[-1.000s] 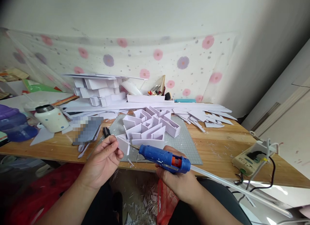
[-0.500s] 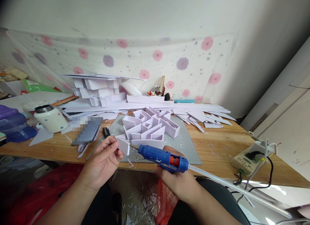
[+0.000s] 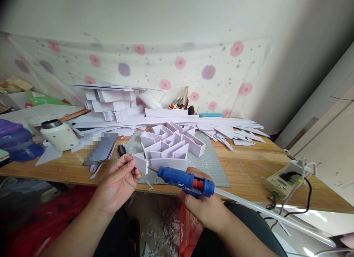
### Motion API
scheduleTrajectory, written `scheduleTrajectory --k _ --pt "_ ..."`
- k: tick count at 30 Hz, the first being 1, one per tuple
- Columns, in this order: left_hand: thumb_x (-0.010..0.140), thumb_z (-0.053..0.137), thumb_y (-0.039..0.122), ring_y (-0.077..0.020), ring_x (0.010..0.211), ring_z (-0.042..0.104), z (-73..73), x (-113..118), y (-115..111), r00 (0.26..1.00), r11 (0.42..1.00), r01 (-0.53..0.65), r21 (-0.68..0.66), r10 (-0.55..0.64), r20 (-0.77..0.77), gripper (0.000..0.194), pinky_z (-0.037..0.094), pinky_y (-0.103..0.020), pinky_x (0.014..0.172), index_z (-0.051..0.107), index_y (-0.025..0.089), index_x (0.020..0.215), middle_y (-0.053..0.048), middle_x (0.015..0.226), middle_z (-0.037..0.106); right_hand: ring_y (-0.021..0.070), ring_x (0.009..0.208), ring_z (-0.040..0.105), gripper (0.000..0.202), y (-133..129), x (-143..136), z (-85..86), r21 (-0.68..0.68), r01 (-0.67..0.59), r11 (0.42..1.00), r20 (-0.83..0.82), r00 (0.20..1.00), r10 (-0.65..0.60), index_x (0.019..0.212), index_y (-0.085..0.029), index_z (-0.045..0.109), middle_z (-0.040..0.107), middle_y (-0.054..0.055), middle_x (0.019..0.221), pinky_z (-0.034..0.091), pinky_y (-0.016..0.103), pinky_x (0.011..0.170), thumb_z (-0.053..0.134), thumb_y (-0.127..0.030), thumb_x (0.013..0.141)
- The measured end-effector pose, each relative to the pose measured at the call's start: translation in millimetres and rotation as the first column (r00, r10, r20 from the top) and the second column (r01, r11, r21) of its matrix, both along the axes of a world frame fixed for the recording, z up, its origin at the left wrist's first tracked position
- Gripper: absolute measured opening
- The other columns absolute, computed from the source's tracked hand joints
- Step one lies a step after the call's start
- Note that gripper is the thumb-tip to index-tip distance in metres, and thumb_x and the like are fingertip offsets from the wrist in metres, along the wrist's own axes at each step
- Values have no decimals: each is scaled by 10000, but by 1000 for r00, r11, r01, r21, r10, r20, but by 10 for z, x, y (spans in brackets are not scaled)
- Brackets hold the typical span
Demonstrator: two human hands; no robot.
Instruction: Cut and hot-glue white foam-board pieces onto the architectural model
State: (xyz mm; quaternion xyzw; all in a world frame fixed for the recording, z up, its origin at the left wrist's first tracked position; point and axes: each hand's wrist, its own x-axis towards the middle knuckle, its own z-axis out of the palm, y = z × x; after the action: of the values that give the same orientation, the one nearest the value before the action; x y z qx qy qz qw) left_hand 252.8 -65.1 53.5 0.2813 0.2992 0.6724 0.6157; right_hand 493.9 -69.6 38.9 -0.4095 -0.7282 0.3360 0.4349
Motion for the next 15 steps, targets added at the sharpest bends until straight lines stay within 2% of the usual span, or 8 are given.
scheduleTrajectory --k 5,15 --pt "599 861 168 -76 552 617 7 8 9 1000 1000 -8 -2 8 5 285 533 -168 533 614 169 742 66 635 602 208 650 609 150 3 -21 21 60 -64 996 8 998 64 668 -225 568 623 34 703 529 323 580 609 -320 778" --pt "586 866 154 -84 562 625 12 -8 -7 998 1000 -28 -15 28 48 285 545 -173 539 630 168 745 57 638 618 127 550 432 217 -10 -102 198 159 -130 979 65 991 121 615 -219 388 407 -31 623 362 255 502 529 -215 780"
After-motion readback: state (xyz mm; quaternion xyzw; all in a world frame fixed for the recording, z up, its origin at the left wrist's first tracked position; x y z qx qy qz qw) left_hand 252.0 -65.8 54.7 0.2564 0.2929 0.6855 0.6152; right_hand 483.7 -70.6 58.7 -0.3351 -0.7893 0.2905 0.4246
